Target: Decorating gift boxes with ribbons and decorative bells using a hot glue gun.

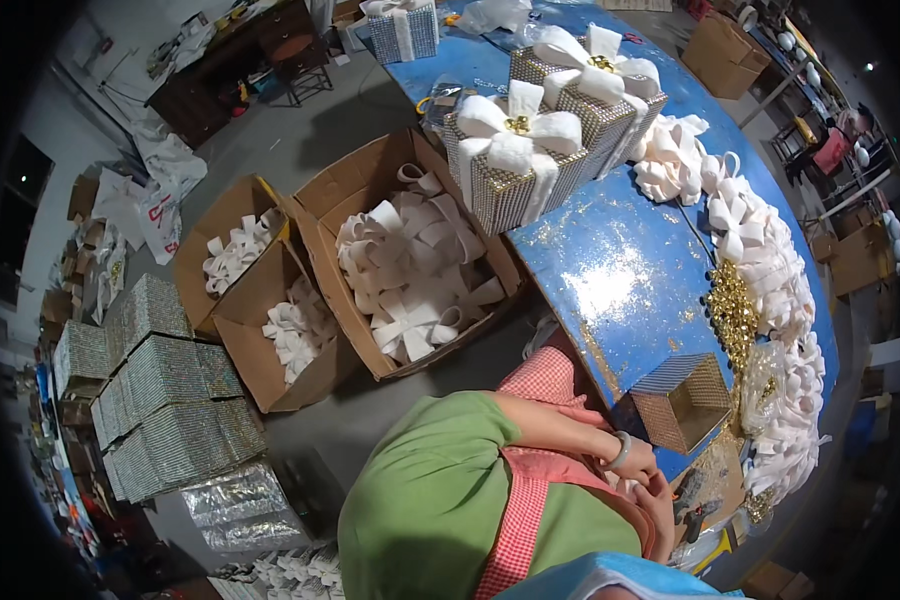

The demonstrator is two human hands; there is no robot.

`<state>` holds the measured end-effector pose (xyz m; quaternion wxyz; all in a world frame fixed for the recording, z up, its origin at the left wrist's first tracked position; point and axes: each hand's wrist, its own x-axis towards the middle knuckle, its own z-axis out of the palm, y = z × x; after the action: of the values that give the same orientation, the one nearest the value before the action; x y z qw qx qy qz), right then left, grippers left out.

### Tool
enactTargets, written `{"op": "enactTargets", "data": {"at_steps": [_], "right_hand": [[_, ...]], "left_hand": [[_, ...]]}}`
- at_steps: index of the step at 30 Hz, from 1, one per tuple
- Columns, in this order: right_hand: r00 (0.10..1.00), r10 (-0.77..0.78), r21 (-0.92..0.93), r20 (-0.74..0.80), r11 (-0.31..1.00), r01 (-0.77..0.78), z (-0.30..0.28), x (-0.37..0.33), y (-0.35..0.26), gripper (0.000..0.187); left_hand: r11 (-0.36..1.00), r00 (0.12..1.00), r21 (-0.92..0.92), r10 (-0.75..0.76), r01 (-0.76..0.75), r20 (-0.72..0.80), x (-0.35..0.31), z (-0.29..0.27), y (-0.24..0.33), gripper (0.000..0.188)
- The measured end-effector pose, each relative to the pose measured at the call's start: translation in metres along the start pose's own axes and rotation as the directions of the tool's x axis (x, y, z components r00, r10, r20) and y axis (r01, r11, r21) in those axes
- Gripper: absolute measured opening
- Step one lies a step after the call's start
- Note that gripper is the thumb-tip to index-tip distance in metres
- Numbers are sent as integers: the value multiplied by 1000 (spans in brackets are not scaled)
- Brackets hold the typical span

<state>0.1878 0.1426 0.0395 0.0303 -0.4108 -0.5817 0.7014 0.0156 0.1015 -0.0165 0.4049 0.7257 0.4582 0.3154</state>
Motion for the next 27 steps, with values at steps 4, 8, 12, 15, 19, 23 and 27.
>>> {"op": "enactTargets", "data": {"at_steps": [4,8,12,15,19,23,27], "right_hand": [[998,20,-240,-58,970,-33,9,9,-6,11],[995,94,-115,-24,989,-96,4,4,-3,2],[991,135,-37,-1,990,-135,12,1,-8,7],[994,102,17,38,995,-103,28,12,-14,14],[953,228,-124,199,971,-206,35,39,-23,23],[933,274,-154,232,958,-243,30,60,-24,12],[919,348,-112,185,937,-332,27,75,-26,16]], "left_hand": [[998,998,25,-54,55,-29,1,-11,-2,29],[989,999,-143,-27,30,25,-6,-24,-24,35],[980,999,-199,35,-30,20,-13,-25,-41,32],[981,999,-191,11,-20,-47,-16,-23,-45,31],[971,983,-218,-133,103,-129,-22,-28,-52,30],[964,977,-241,-150,110,-154,-64,-57,-72,24],[951,946,128,-297,281,130,-173,-145,-109,23]]}}
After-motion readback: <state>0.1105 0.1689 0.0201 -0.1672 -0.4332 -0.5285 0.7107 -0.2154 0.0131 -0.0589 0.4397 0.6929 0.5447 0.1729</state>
